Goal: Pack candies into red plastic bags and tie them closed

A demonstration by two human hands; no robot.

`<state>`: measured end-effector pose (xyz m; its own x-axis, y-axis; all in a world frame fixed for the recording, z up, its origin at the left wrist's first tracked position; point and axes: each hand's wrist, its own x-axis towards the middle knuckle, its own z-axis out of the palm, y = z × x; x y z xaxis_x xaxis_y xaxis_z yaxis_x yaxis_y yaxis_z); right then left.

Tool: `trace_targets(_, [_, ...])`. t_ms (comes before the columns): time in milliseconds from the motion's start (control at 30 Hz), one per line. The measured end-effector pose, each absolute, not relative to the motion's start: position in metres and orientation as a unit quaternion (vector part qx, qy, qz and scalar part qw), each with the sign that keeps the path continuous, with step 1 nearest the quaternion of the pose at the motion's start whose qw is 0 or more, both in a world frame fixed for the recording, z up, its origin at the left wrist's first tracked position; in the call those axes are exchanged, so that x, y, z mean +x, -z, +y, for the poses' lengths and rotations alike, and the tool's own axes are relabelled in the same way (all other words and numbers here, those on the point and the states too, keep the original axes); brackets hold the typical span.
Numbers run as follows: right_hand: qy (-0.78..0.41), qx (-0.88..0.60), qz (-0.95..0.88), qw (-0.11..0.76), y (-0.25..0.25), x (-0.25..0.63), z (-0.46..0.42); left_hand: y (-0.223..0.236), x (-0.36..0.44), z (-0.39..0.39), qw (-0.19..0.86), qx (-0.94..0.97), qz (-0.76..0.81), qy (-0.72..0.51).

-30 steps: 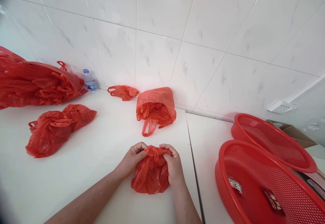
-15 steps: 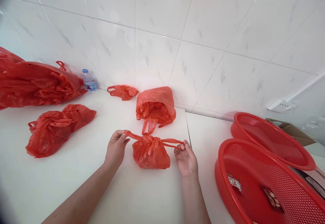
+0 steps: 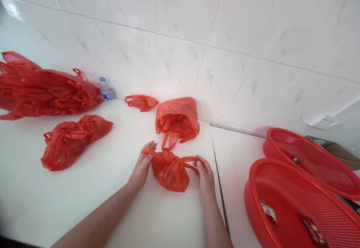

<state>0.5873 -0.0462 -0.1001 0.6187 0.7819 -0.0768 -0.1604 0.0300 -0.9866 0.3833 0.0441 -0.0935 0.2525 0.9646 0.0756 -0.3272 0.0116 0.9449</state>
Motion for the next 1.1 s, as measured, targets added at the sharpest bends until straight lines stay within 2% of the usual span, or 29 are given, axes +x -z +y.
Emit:
trace_targets(133, [-0.399,-0.585,-0.440,0.552,0.095,0.551,-0.046,0.088,0.391,0.026,0.617,0.645,0.222,-0.393])
trace_targets(233, [-0.396,-0.565,-0.513,0.510,0.096,0.535,-0.048,0.086,0.393,0.022,0.553,0.725,0.229,-0.341])
trace_targets(300, [-0.390,-0.578,-0.520,0.493,0.098,0.534,-0.048,0.088,0.393,0.023,0.551,0.725,0.246,-0.332])
trace_targets(467, [-0.395,-0.624,-0.501,0.452,0.105,0.546,-0.046,0.094,0.392,0.030,0.570,0.674,0.281,-0.377])
trace_targets(600, [-0.369,-0.644,-0.490,0.457,0.109,0.552,-0.045,0.086,0.379,0.045,0.515,0.609,0.335,-0.502])
trace_targets(700, [-0.351,-0.667,-0.483,0.446,0.111,0.553,-0.044,0.072,0.350,0.060,0.431,0.519,0.394,-0.624])
trace_targets(767, [-0.345,-0.671,-0.485,0.441,0.112,0.552,-0.044,0.061,0.324,0.070,0.325,0.475,0.449,-0.684])
trace_targets(867, [-0.337,-0.670,-0.485,0.450,0.112,0.549,-0.041,0.050,0.293,0.080,0.098,0.439,0.558,-0.697])
trace_targets(933, [-0.330,-0.668,-0.484,0.459,0.112,0.546,-0.039,0.047,0.285,0.080,-0.001,0.460,0.587,-0.666])
trace_targets(1033, [-0.312,-0.666,-0.491,0.466,0.112,0.543,-0.038,0.052,0.296,0.072,-0.045,0.551,0.550,-0.626])
trace_targets(1100, [-0.296,-0.664,-0.504,0.466,0.111,0.540,-0.038,0.059,0.314,0.066,-0.009,0.638,0.499,-0.586])
